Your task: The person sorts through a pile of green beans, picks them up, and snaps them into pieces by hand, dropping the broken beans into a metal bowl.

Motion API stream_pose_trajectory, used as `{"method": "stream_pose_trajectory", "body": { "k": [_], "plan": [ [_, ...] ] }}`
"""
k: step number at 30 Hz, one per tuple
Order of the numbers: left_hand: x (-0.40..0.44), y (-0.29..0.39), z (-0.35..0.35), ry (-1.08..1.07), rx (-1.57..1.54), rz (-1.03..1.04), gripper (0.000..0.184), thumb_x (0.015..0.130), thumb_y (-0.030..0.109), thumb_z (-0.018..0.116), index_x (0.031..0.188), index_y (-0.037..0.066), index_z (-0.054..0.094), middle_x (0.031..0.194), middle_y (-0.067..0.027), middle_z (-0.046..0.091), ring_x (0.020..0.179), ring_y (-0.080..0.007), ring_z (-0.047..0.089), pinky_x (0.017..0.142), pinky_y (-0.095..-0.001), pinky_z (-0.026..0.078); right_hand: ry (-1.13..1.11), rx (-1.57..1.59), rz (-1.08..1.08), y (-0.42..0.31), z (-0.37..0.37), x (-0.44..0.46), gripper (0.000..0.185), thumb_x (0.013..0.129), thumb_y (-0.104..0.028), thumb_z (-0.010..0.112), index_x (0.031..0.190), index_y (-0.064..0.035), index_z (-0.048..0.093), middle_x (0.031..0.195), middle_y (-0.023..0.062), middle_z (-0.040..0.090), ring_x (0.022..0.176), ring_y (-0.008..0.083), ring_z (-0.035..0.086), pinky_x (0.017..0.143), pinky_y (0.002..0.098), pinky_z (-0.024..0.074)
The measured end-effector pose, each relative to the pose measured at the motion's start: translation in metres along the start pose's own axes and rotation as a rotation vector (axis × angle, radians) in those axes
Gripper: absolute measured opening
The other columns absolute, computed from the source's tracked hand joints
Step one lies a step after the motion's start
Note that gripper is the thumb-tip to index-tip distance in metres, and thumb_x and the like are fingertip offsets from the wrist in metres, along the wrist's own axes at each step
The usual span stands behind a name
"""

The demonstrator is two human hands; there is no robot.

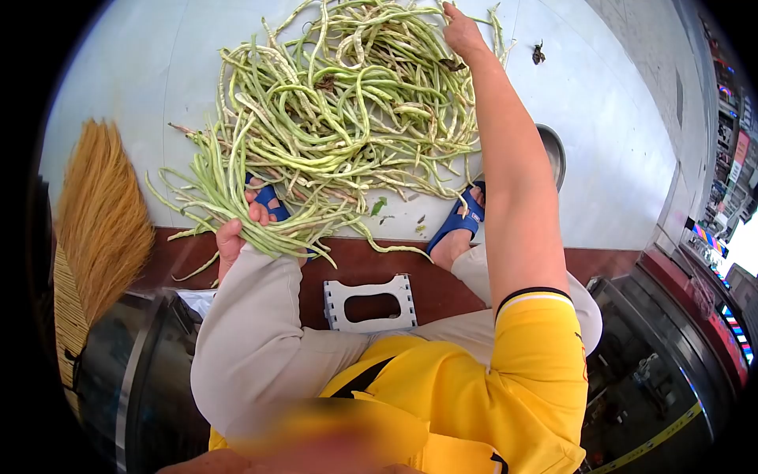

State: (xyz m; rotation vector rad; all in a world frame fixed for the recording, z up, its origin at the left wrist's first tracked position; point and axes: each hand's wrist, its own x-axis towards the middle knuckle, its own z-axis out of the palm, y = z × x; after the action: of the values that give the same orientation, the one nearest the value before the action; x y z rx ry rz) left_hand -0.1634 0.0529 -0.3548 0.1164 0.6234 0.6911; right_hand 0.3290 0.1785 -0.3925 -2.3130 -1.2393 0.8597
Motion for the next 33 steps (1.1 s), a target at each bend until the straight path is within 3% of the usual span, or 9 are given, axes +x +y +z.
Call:
{"method": "stream_pose_trajectory", "body": {
  "k": [3, 7, 15, 19, 21, 24, 28, 30, 33],
  "plan": [
    [0.000, 0.001, 0.001, -0.006, 0.013, 0.011, 0.047, 0.069, 0.016, 0.063, 0.112, 0.002, 0.049, 0.082, -0.0086, 0.055, 0.078, -0.0233, 0.053, 0.084, -0.0393, 0.045, 0.154, 0.014, -0.055, 0.012, 0.002, 0.002, 0.041, 0.080, -0.010, 0.048, 0.121, -0.0105, 0.053, 0.114, 0.0086, 0.059, 0.102, 0.0198, 0.056, 0.085, 0.0302, 0.0433],
    [0.001, 0.000, 0.001, -0.018, 0.024, 0.019, 0.047, 0.070, 0.017, 0.063, 0.112, 0.002, 0.049, 0.083, -0.0085, 0.055, 0.078, -0.0233, 0.053, 0.084, -0.0393, 0.045, -0.122, -0.290, -0.131, -0.010, 0.028, -0.045, 0.027, 0.080, -0.017, 0.054, 0.105, -0.0121, 0.063, 0.093, 0.0106, 0.065, 0.081, 0.0233, 0.062, 0.076, 0.0329, 0.0471],
    [-0.001, 0.001, -0.003, -0.012, 0.024, 0.005, 0.047, 0.071, 0.018, 0.063, 0.113, 0.003, 0.048, 0.084, -0.0080, 0.055, 0.080, -0.0232, 0.055, 0.085, -0.0397, 0.045, 0.208, -0.406, -0.189, 0.002, 0.040, -0.022, 0.027, 0.080, -0.023, 0.050, 0.098, -0.0079, 0.063, 0.089, 0.0128, 0.065, 0.082, 0.0321, 0.060, 0.076, 0.0386, 0.0468],
    [0.000, 0.000, -0.005, -0.020, 0.054, 0.014, 0.047, 0.071, 0.018, 0.063, 0.113, 0.003, 0.048, 0.084, -0.0079, 0.055, 0.080, -0.0229, 0.055, 0.084, -0.0396, 0.046, 0.345, -0.101, -0.191, -0.018, 0.007, -0.030, 0.028, 0.081, -0.019, 0.049, 0.098, -0.0007, 0.061, 0.077, 0.0119, 0.063, 0.070, 0.0212, 0.060, 0.066, 0.0315, 0.0466],
    [0.001, -0.001, -0.002, -0.026, 0.042, 0.013, 0.047, 0.071, 0.018, 0.063, 0.113, 0.003, 0.048, 0.084, -0.0078, 0.055, 0.080, -0.0227, 0.054, 0.084, -0.0393, 0.046, -0.002, 0.479, 0.061, -0.033, 0.011, -0.052, 0.026, 0.082, -0.015, 0.053, 0.103, -0.0003, 0.058, 0.070, 0.0036, 0.058, 0.064, 0.0114, 0.055, 0.059, 0.0252, 0.0446],
    [0.002, -0.001, -0.001, -0.042, 0.047, 0.021, 0.047, 0.071, 0.018, 0.063, 0.113, 0.003, 0.049, 0.084, -0.0077, 0.055, 0.080, -0.0225, 0.053, 0.084, -0.0390, 0.045, -0.291, 0.712, 0.259, -0.039, 0.044, -0.083, 0.028, 0.082, -0.011, 0.056, 0.108, -0.0019, 0.053, 0.077, -0.0004, 0.054, 0.065, 0.0068, 0.052, 0.056, 0.0200, 0.0435],
    [0.001, 0.000, -0.001, -0.034, 0.044, 0.014, 0.048, 0.070, 0.018, 0.063, 0.114, 0.003, 0.049, 0.084, -0.0077, 0.055, 0.080, -0.0225, 0.053, 0.084, -0.0388, 0.045, -0.262, 0.281, 0.207, -0.037, 0.088, -0.091, 0.035, 0.073, -0.015, 0.062, 0.106, -0.0023, 0.058, 0.073, 0.0026, 0.053, 0.062, 0.0139, 0.052, 0.061, 0.0282, 0.0459],
    [0.001, -0.001, 0.000, -0.029, 0.016, 0.006, 0.049, 0.070, 0.018, 0.064, 0.114, 0.003, 0.049, 0.084, -0.0081, 0.055, 0.080, -0.0226, 0.053, 0.084, -0.0385, 0.045, -0.173, -0.043, -0.031, -0.042, 0.093, -0.088, 0.032, 0.066, -0.016, 0.062, 0.097, -0.0068, 0.061, 0.084, 0.0131, 0.058, 0.071, 0.0292, 0.056, 0.069, 0.0378, 0.0472],
    [0.002, -0.002, 0.001, -0.035, 0.027, 0.005, 0.049, 0.069, 0.018, 0.064, 0.113, 0.003, 0.050, 0.084, -0.0086, 0.055, 0.080, -0.0228, 0.053, 0.084, -0.0381, 0.045, -0.064, -0.450, -0.298, -0.043, 0.109, -0.078, 0.033, 0.066, -0.019, 0.062, 0.099, -0.0133, 0.063, 0.093, 0.0136, 0.055, 0.089, 0.0332, 0.053, 0.077, 0.0403, 0.0449]
  ]
}}
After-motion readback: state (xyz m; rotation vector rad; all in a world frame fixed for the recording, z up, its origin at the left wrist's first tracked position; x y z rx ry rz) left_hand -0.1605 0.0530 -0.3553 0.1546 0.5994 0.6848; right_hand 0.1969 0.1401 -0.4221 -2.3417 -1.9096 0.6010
